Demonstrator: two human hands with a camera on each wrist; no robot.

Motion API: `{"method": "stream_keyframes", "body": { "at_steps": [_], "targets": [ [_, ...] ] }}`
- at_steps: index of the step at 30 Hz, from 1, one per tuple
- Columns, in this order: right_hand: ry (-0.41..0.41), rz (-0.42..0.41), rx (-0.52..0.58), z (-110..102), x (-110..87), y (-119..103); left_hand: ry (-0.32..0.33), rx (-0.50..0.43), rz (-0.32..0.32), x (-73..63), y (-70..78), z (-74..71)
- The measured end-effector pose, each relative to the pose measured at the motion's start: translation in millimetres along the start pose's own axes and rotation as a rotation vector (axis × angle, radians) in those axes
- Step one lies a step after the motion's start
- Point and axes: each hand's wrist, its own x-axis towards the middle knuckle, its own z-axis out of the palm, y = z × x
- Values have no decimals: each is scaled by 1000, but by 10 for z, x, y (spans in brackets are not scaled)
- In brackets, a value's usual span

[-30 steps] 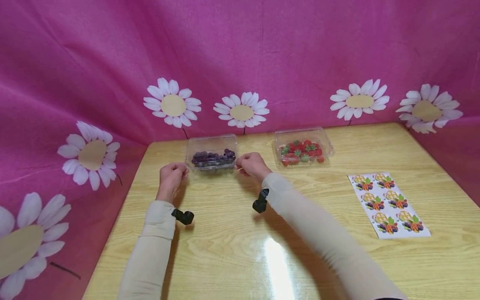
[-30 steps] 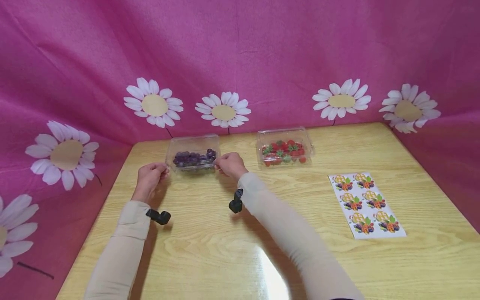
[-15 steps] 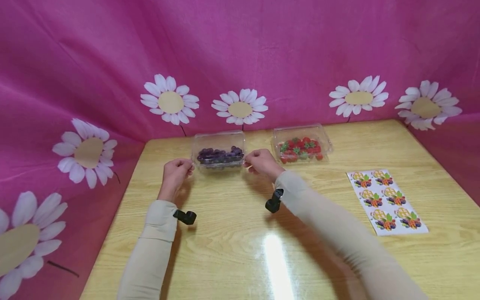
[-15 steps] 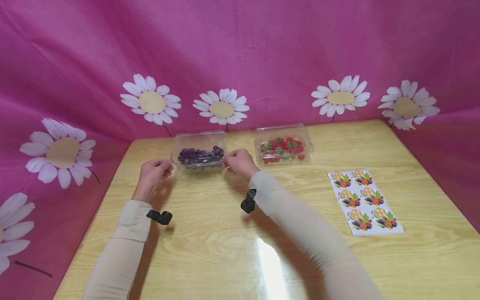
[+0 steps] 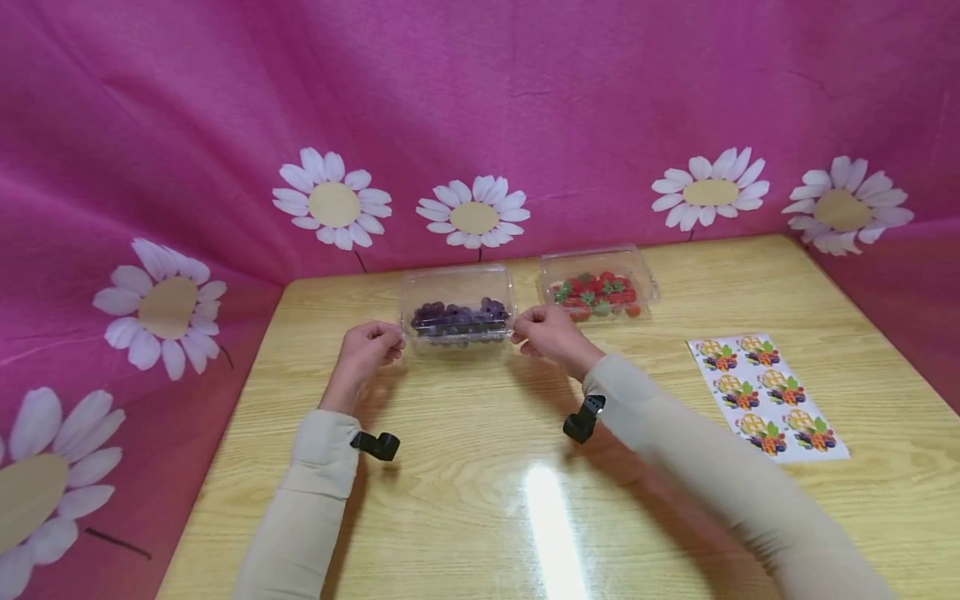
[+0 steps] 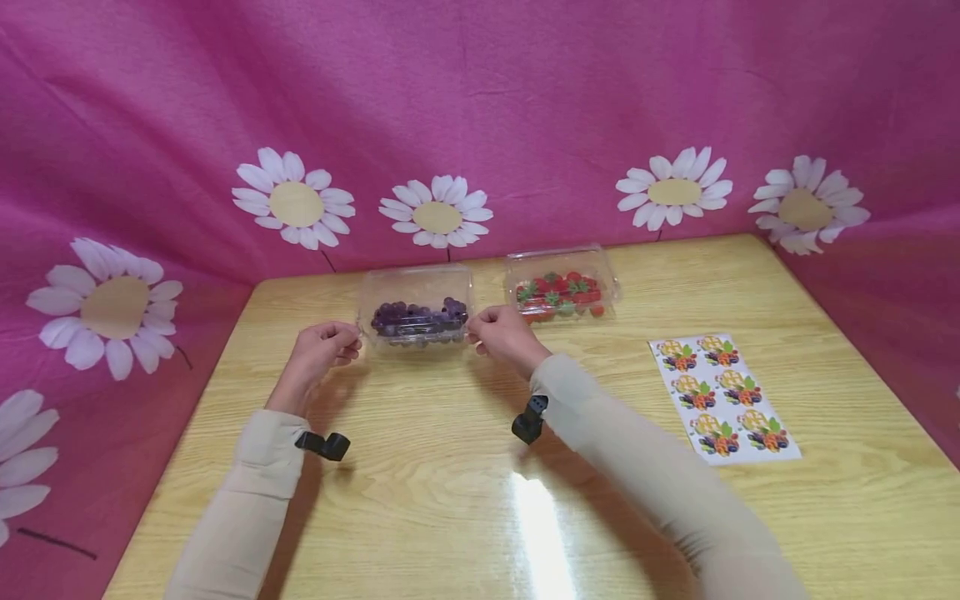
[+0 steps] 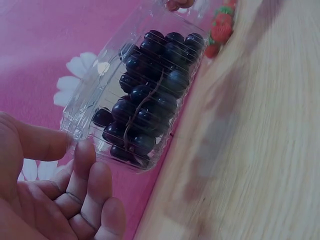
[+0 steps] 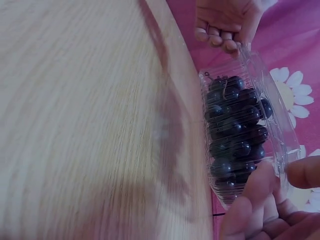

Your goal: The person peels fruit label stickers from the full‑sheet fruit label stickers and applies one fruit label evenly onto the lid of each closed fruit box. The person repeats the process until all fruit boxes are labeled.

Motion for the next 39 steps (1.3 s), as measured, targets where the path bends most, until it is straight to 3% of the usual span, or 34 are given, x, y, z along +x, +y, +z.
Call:
{"method": "stream_keyframes", "body": {
  "at_steps": [13, 20, 39],
  "targets": [
    [7, -4, -19, -212, -228, 196, -70, 19, 67, -118, 50, 197],
    [7, 12, -30, -285, -340, 216, -85, 24, 39, -169, 52, 274],
    [19, -30, -22, -395, -428, 351, -136, 27, 66, -228, 18, 433]
  ]
}}
